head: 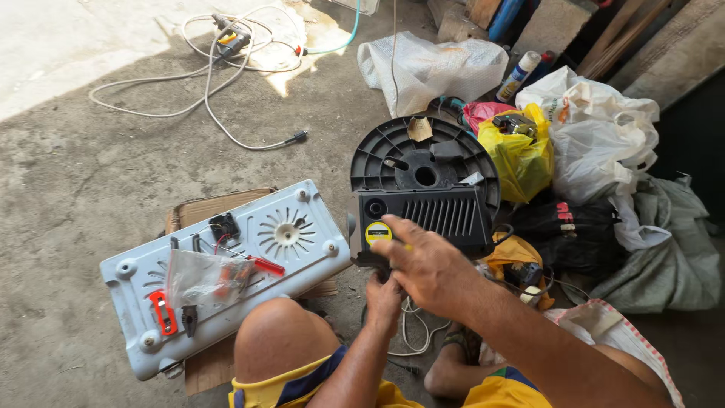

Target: The person sits on the floor and works on a black portable generator. They handle a power cord, retrieve small parts from a plastic bag, and use a screwdriver to tighten screws on the generator casing.

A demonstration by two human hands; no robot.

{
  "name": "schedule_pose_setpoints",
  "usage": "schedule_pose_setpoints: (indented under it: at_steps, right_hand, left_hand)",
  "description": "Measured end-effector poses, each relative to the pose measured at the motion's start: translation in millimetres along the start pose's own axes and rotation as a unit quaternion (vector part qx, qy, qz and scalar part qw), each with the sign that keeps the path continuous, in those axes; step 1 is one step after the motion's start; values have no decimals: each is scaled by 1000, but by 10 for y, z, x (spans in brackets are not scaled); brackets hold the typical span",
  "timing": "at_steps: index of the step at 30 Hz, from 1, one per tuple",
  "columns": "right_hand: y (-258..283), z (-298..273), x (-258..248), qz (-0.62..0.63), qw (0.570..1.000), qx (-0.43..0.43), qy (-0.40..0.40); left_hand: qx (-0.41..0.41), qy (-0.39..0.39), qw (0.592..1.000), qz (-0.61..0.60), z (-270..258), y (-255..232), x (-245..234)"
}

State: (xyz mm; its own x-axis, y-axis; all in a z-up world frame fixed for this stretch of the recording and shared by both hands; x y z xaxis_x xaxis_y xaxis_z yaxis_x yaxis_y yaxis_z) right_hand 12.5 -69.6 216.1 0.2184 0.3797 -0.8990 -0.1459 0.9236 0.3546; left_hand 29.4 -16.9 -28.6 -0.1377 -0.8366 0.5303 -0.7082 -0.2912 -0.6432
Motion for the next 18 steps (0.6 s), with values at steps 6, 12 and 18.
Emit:
schedule_pose_setpoints:
  at_steps: [6, 12, 18]
  right_hand:
    - [-46, -24, 79, -23, 997, 67, 40]
    - [117, -86, -105, 36, 995, -74, -57]
    - [35, -13, 43, -18, 996, 89, 18]
  left_hand:
    - [-20, -8, 1000, -1, -4, 11, -8]
    - [-14, -25, 994, 103, 10, -5, -37]
    - [6, 23, 999, -42, 33, 65, 7]
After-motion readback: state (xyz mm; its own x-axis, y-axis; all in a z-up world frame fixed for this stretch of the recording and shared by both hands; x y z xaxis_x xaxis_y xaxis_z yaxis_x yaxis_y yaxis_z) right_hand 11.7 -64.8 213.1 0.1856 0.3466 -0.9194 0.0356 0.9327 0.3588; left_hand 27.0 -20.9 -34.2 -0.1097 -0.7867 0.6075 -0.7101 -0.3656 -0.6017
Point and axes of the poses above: each hand's wrist, its own z-axis towards the middle knuckle, its own x-axis out of the palm, y = z × x, the point moved 4 cm from there along z, towards the middle knuckle, and after that the axes turned 1 degree about -y, right-handed, at the moved point
